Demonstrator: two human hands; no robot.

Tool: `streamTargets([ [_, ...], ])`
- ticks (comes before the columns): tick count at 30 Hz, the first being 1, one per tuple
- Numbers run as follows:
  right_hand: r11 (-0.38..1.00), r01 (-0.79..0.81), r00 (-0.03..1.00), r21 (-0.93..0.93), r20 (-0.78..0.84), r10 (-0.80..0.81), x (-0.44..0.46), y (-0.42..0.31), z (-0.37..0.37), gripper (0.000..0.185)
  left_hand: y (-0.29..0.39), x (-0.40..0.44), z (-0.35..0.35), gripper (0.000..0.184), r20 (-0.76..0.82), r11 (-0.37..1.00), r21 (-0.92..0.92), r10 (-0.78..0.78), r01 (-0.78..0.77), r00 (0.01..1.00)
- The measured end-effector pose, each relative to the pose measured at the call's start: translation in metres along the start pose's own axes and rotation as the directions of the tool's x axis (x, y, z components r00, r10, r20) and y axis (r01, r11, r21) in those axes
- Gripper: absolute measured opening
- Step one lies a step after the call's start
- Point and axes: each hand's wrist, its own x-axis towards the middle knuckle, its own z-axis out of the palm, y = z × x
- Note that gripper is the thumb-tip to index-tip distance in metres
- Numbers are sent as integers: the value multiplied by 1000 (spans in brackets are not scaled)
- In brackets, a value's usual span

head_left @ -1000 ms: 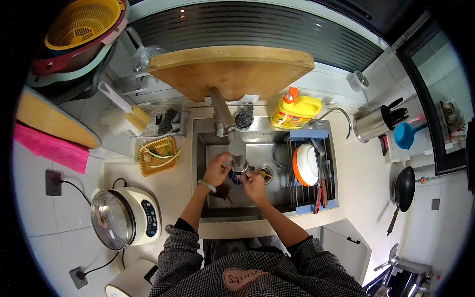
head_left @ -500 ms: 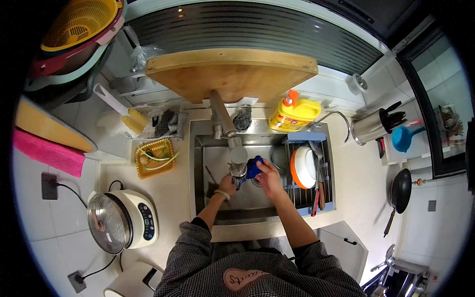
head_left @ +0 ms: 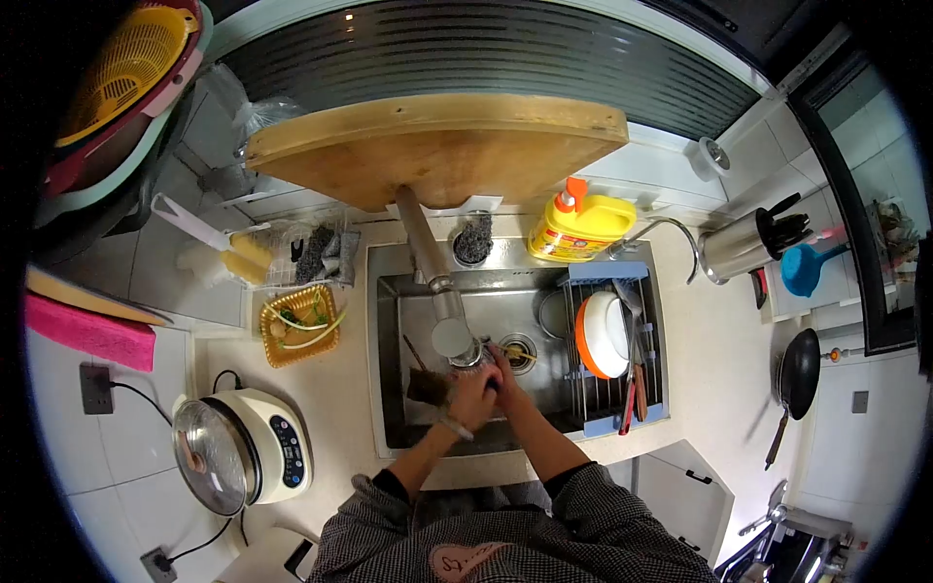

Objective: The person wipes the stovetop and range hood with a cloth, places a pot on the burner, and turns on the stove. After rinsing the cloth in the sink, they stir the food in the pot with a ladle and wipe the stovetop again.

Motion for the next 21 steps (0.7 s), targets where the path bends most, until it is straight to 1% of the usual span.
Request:
streamTargets([
  [1,999,19,995,-35,-101,-23,-6,-12,24,46,14,-10,2,26,8,992,109,59,-59,998],
  [2,999,18,995,-29,-100,-21,-3,-9,17,46,20,-14,5,26,25,970,215,114,-117,993],
  [3,999,46,998,11,33,-47,4,-2,0,42,11,-10,10,26,27,969,217,111,-114,993],
  [4,998,46,999,-42,21,-45,23,9,-38,37,-9,-1,21,24,-143,957,238,204,-166,969],
  [5,994,44,999,-96,10,-43,41,20,-74,32,-33,12,32,22,-308,939,268,295,-215,905],
  [6,994,47,999,-98,12,-46,41,25,-60,32,-77,32,42,21,-414,956,-217,90,-195,906],
  [7,985,171,980,11,-101,-169,35,34,-25,30,-120,53,43,21,-415,874,-450,-24,-182,910],
  [8,949,298,936,105,-227,-269,21,40,10,29,-162,73,43,21,-410,734,-654,-139,-185,902],
  [9,957,275,934,90,-262,-244,7,29,47,31,-154,76,34,22,-403,730,-671,-209,-132,891],
  [10,959,269,935,85,-261,-240,6,17,53,31,-128,72,30,23,-437,818,-567,-202,-95,876],
  [11,975,198,956,100,-239,-170,3,6,54,32,-97,62,29,24,-480,916,-396,-149,-63,864],
  [12,981,161,966,112,-224,-133,6,2,46,33,-65,50,31,25,-521,982,-185,-59,-45,851],
  [13,985,123,973,123,-208,-96,8,-1,37,33,-40,37,36,26,-497,998,6,64,-70,865],
  [14,959,197,979,203,0,-201,22,1,11,34,-25,28,38,27,-467,979,178,171,-97,868],
  [15,921,252,928,296,197,-317,25,1,11,34,-26,26,41,28,-454,957,264,231,-118,860],
  [16,922,253,927,292,200,-318,24,6,9,34,-42,34,40,29,-522,964,235,233,-124,821],
  [17,967,241,970,88,-53,-237,10,10,31,34,-69,47,34,30,-587,988,94,155,-123,795],
  [18,981,165,930,-105,-316,-191,1,15,45,35,-94,62,28,31,-621,992,-56,56,-116,782],
  [19,966,197,915,-170,-323,-243,3,23,40,34,-116,74,20,32,-594,963,-250,-73,-98,801],
  [20,945,225,897,-235,-329,-296,4,29,38,35,-118,76,17,28,-495,854,-516,-242,-59,834],
  [21,950,268,907,-160,-291,-305,9,31,36,36,-120,79,14,24,-378,674,-739,-401,-10,835],
])
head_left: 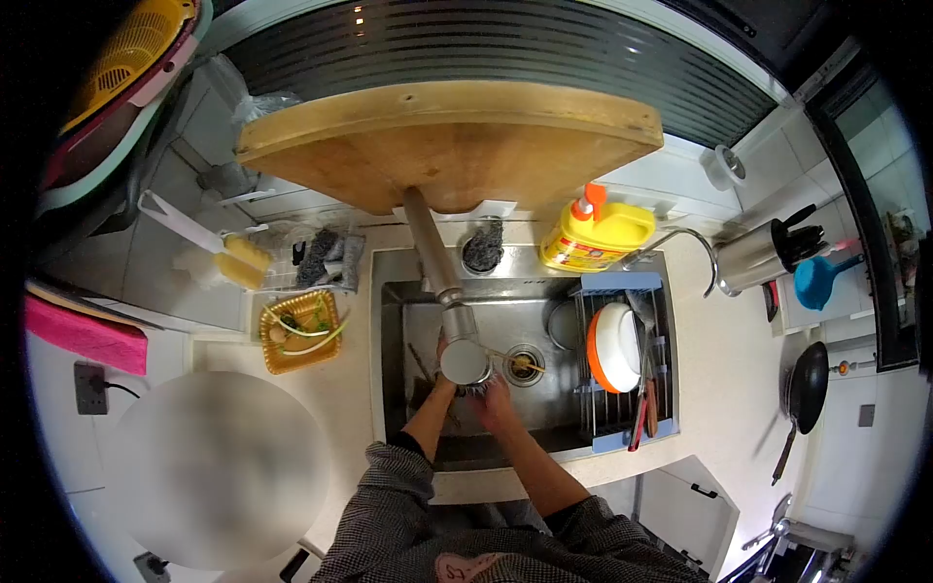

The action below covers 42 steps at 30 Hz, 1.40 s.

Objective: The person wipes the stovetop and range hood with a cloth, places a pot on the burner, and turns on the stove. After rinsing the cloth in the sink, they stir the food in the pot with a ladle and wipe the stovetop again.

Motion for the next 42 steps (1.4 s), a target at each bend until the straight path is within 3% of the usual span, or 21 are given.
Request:
streamTargets([
  [3,962,-84,971,261,240,20,21,-21,-13,41,28,-37,15,35,158,998,41,-50,44,986],
  [4,931,-143,941,336,338,23,20,-33,-10,42,72,-67,24,45,377,733,498,297,-463,877],
  [5,893,-215,902,395,432,26,19,-45,-7,44,94,-83,27,59,692,86,629,390,-773,607],
  [7,922,-383,917,51,136,374,-12,-79,28,51,66,-64,11,63,666,313,575,357,-756,655],
  [9,585,-730,550,353,812,196,22,-49,-10,56,51,-49,5,50,724,119,515,469,-849,505],
  [10,840,-478,796,257,532,290,21,-46,1,45,24,-35,1,50,722,118,519,469,-846,508],
  [11,973,-231,957,21,186,223,18,-41,8,35,-14,-22,-4,40,573,576,477,369,-664,732],
  [12,973,-230,958,26,183,222,20,-36,7,35,-34,-15,-6,31,456,893,313,157,-323,876],
  [14,932,-239,931,274,338,139,36,-21,-9,33,-6,-22,3,25,464,917,276,135,-287,876],
  [18,989,-32,923,145,383,-26,97,35,-70,30,-105,-9,-13,40,294,985,-16,170,-173,940],
  [22,936,133,988,-326,-36,-153,48,18,-29,39,-71,-27,-6,35,126,935,121,319,-334,939],
  [26,673,172,961,-719,-27,-274,43,19,-43,36,-151,2,-29,44,-62,978,-98,176,-182,982],
  [28,381,186,954,-905,74,-290,37,30,-64,31,-120,-3,-39,42,37,964,206,167,-171,985],
  [29,532,258,946,-807,98,-309,25,20,-58,32,-103,-6,-44,41,86,919,349,161,-182,983],
  [31,772,370,927,-516,147,-346,-1,-1,-42,34,-109,11,-67,39,115,947,284,-189,150,975],
  [32,690,320,936,-649,103,-338,-9,-17,-41,39,-47,-9,-39,39,-119,883,-334,-387,330,914],
  [33,593,253,942,-765,55,-331,-17,-31,-42,46,-43,-13,-39,39,-116,882,-332,-390,334,914],
  [34,593,250,943,-766,53,-329,-26,-47,-48,46,-39,-16,-45,32,-206,969,198,-110,151,972],
  [35,664,275,954,-695,109,-280,-33,-64,-56,53,-36,-18,-51,26,-135,734,678,183,-44,974],
  [39,668,182,978,-721,63,-199,-54,-85,-51,59,42,-45,-52,36,-105,564,813,-97,142,990],
  [42,767,158,987,-621,116,-109,-59,-78,-43,50,39,-69,-30,61,115,-20,993,60,-114,992],
])
